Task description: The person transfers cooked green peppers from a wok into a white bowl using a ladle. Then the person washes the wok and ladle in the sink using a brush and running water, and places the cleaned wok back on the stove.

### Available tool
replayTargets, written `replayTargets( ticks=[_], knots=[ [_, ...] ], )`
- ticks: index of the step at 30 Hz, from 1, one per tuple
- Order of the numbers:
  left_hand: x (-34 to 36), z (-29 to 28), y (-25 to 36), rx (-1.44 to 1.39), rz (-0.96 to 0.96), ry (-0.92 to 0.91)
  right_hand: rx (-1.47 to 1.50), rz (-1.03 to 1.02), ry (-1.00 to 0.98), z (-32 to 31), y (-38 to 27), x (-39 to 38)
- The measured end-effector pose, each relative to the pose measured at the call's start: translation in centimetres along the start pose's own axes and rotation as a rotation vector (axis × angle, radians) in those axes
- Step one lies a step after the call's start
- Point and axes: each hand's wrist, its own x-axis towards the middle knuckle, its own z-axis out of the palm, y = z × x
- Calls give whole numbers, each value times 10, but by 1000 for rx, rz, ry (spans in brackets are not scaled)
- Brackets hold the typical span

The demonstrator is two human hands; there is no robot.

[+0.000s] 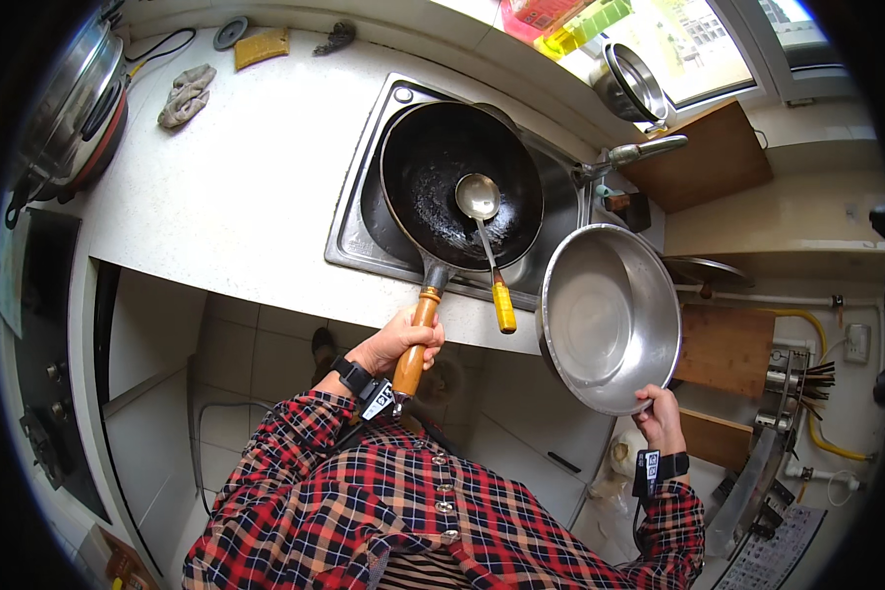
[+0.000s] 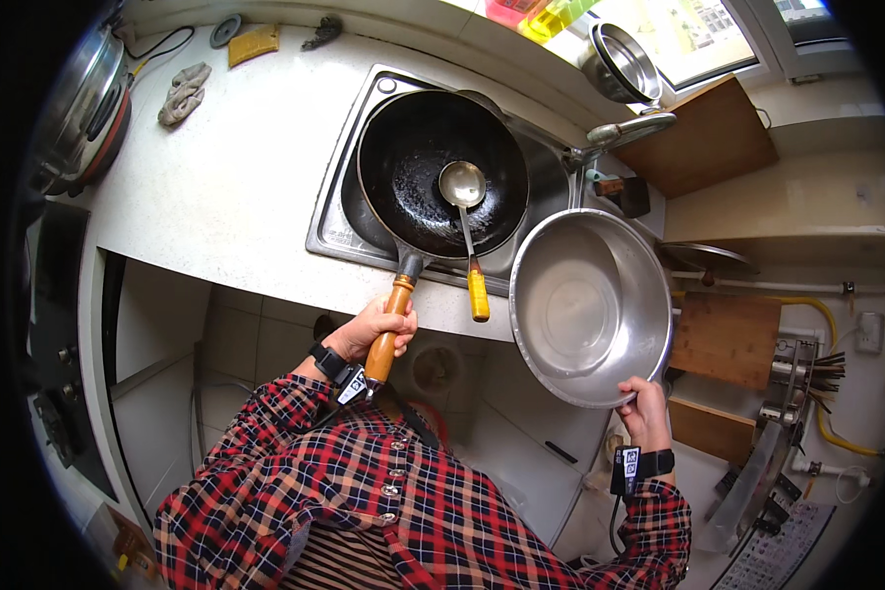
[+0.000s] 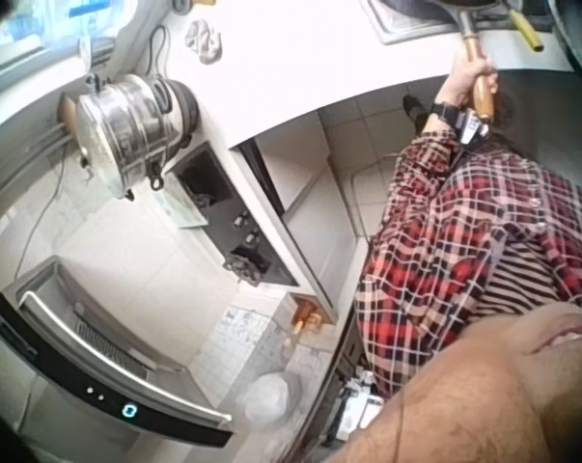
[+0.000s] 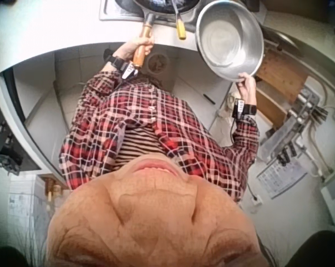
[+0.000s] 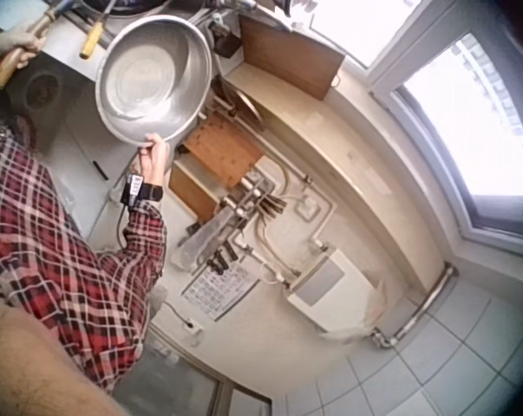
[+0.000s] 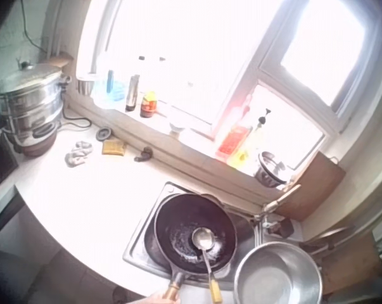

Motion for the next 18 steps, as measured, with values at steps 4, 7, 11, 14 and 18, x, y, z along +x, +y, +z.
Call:
replayTargets(
  ticks=[4, 7, 11, 14, 18],
  knots=[
    [8, -5, -19, -48, 13, -13, -49, -31, -23, 11, -10, 14],
    [8, -10, -23, -45, -23, 20, -132, -58, -46, 21, -20, 20],
    [10, -10, -24, -3, -24, -50, -207, -113, -54, 33, -37, 30],
    [9, -10, -23, 44, -68, -6, -260, -114, -60, 43, -50, 36],
    [9, -7, -17, 195, -94, 10, -325, -204, -46, 54, -67, 45]
  ],
)
